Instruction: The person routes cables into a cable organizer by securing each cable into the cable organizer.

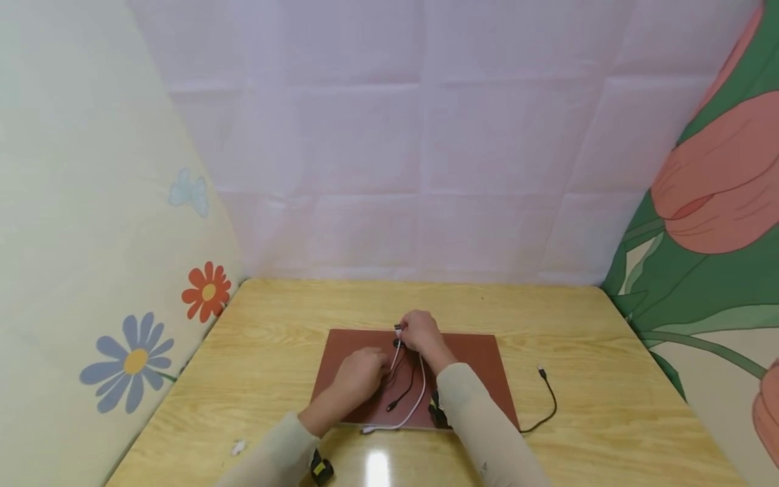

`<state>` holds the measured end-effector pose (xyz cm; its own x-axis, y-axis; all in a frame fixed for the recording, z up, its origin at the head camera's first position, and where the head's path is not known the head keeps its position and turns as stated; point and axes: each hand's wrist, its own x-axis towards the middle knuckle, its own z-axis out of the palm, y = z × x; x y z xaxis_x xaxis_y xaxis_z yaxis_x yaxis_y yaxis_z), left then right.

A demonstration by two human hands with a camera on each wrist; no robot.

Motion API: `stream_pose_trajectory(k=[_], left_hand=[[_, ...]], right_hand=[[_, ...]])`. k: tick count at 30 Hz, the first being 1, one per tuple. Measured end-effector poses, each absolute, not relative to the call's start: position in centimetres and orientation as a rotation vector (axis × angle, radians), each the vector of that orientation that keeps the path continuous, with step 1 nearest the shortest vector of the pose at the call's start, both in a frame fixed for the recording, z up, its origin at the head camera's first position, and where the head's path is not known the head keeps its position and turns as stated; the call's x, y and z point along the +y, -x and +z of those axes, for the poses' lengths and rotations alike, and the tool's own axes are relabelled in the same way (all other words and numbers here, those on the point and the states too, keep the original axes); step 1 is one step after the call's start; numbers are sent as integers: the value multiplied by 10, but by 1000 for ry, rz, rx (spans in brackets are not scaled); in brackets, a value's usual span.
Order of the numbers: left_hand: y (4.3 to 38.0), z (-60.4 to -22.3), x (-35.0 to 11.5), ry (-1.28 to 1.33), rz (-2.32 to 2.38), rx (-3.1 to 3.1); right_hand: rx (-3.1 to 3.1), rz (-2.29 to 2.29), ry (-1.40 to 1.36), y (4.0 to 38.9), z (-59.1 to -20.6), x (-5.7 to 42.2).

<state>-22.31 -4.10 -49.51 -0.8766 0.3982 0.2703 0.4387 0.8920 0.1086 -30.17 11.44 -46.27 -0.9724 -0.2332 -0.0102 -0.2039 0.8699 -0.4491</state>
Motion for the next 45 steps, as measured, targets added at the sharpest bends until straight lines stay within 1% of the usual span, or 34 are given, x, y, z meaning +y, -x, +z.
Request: stream_pose_trajectory(k=[2,5,10,14,26,38,45], left_hand=[[222,-495,-41,626,-223,-2811],[220,-494,-40,623,-205,-2800],[219,-493,-40,630,-190,-2806],[219,-494,-39,650,-177,-2812],[220,-493,-42,729,-153,-2846],[225,-484,-50,890,-80,-2895],[224,-480,-48,897,-80,-2918]], right_hand=[[3008,-677,410,306,-468,115],[3011,-687,400,306,-466,112],[2986,-731,247,303,-462,108],[2977,-688,204,303,-462,105],[2960,-566,189,306,-459,103],[2910,-518,271,314,-457,108],[2902,-527,260,317,-458,108]])
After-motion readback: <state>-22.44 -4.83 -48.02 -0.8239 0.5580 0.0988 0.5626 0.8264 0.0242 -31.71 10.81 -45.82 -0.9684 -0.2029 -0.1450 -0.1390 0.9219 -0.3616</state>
